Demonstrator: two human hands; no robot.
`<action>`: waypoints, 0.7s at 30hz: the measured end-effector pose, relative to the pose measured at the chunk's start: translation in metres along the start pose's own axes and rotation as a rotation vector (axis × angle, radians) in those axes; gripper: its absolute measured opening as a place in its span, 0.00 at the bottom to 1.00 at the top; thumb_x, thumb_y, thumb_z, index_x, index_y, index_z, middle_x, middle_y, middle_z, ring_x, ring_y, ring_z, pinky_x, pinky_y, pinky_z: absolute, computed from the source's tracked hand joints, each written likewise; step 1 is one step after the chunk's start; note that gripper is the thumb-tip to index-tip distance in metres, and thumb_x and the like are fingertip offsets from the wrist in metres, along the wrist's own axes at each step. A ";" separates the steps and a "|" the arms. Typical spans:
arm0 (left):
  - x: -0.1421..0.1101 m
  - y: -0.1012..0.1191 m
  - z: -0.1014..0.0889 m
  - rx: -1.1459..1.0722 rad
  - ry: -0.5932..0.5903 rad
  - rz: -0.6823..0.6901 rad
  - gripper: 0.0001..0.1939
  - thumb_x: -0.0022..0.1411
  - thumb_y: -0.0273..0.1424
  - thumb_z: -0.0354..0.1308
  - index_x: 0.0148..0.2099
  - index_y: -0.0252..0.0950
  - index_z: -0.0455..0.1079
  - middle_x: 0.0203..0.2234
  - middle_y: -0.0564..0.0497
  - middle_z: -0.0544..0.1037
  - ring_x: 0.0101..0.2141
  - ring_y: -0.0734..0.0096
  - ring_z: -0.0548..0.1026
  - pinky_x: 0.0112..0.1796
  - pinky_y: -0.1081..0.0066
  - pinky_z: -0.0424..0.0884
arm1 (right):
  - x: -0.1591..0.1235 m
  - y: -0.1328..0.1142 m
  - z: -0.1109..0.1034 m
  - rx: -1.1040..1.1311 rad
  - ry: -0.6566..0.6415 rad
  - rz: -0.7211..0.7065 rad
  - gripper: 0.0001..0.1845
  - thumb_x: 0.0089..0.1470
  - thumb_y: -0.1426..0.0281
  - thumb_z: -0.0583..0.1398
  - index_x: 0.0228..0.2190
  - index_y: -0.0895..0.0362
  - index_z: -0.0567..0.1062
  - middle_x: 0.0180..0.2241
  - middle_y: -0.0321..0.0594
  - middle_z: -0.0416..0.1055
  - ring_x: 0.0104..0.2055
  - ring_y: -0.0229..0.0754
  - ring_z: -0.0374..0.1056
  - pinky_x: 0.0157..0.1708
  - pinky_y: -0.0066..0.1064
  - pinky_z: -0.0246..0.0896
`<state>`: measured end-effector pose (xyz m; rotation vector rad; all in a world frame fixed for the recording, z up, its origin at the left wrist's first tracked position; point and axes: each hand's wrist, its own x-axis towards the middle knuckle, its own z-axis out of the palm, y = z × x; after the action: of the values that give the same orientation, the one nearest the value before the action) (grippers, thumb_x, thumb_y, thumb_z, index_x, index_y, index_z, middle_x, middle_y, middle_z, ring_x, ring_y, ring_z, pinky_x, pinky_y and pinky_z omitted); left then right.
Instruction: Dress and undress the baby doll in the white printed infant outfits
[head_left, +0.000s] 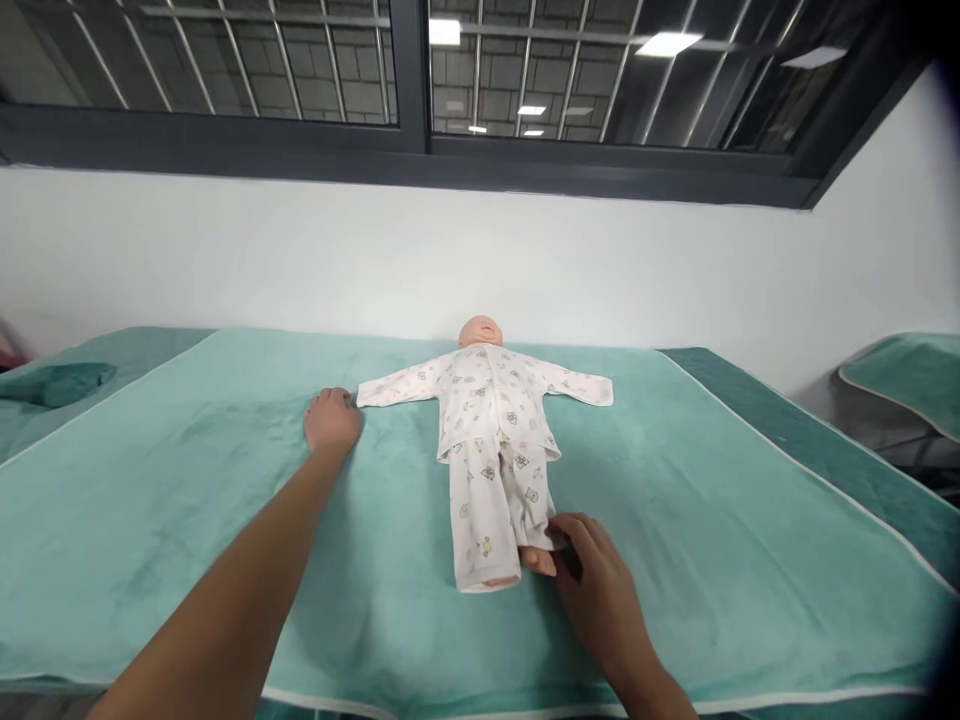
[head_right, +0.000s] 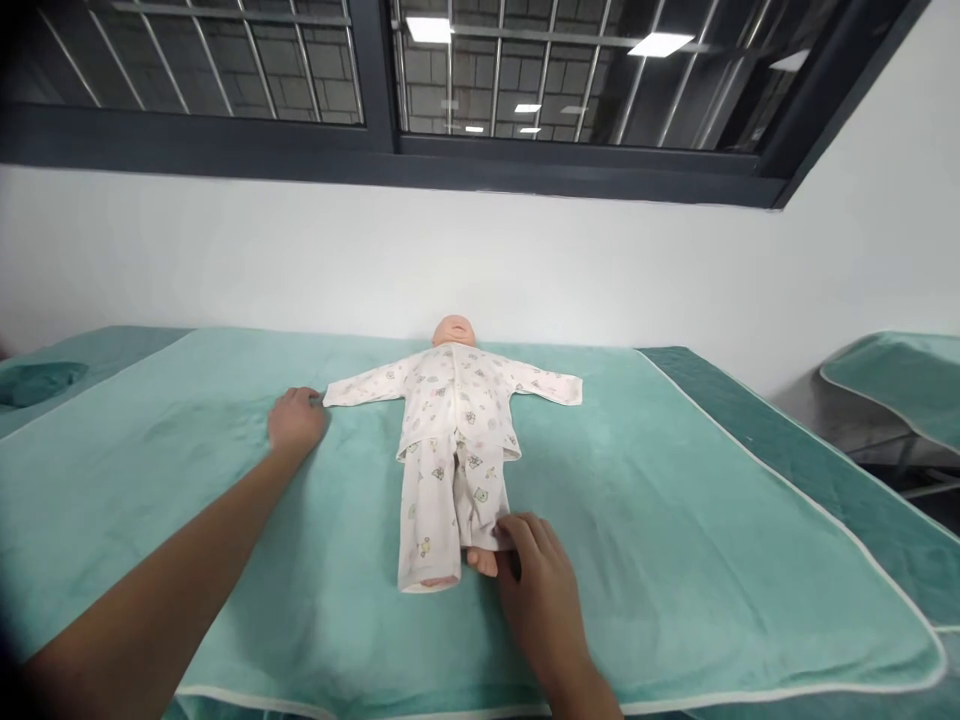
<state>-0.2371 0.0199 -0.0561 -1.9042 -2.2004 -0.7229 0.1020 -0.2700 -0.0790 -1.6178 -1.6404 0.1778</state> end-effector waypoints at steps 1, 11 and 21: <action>-0.001 -0.001 -0.001 -0.007 0.000 0.004 0.18 0.60 0.24 0.47 0.50 0.34 0.72 0.49 0.38 0.74 0.50 0.48 0.70 0.47 0.55 0.66 | 0.002 -0.004 0.000 0.046 0.032 -0.027 0.07 0.58 0.74 0.56 0.39 0.53 0.71 0.38 0.40 0.71 0.39 0.44 0.69 0.37 0.35 0.66; -0.003 -0.002 -0.007 -0.043 -0.010 0.015 0.18 0.60 0.25 0.47 0.48 0.34 0.74 0.48 0.39 0.75 0.50 0.48 0.70 0.46 0.57 0.66 | -0.023 -0.017 -0.027 0.009 0.091 -0.208 0.06 0.60 0.75 0.56 0.39 0.54 0.69 0.35 0.39 0.69 0.35 0.39 0.69 0.33 0.29 0.65; 0.000 0.003 -0.005 -0.021 -0.008 -0.005 0.18 0.61 0.26 0.45 0.47 0.35 0.74 0.48 0.38 0.73 0.50 0.47 0.68 0.46 0.56 0.66 | -0.020 -0.014 -0.006 -0.050 0.067 -0.287 0.17 0.59 0.77 0.58 0.48 0.51 0.71 0.42 0.42 0.71 0.41 0.43 0.69 0.38 0.35 0.68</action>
<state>-0.2354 0.0182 -0.0509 -1.9157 -2.2120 -0.7429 0.0921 -0.2925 -0.0756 -1.3896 -1.8142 -0.0645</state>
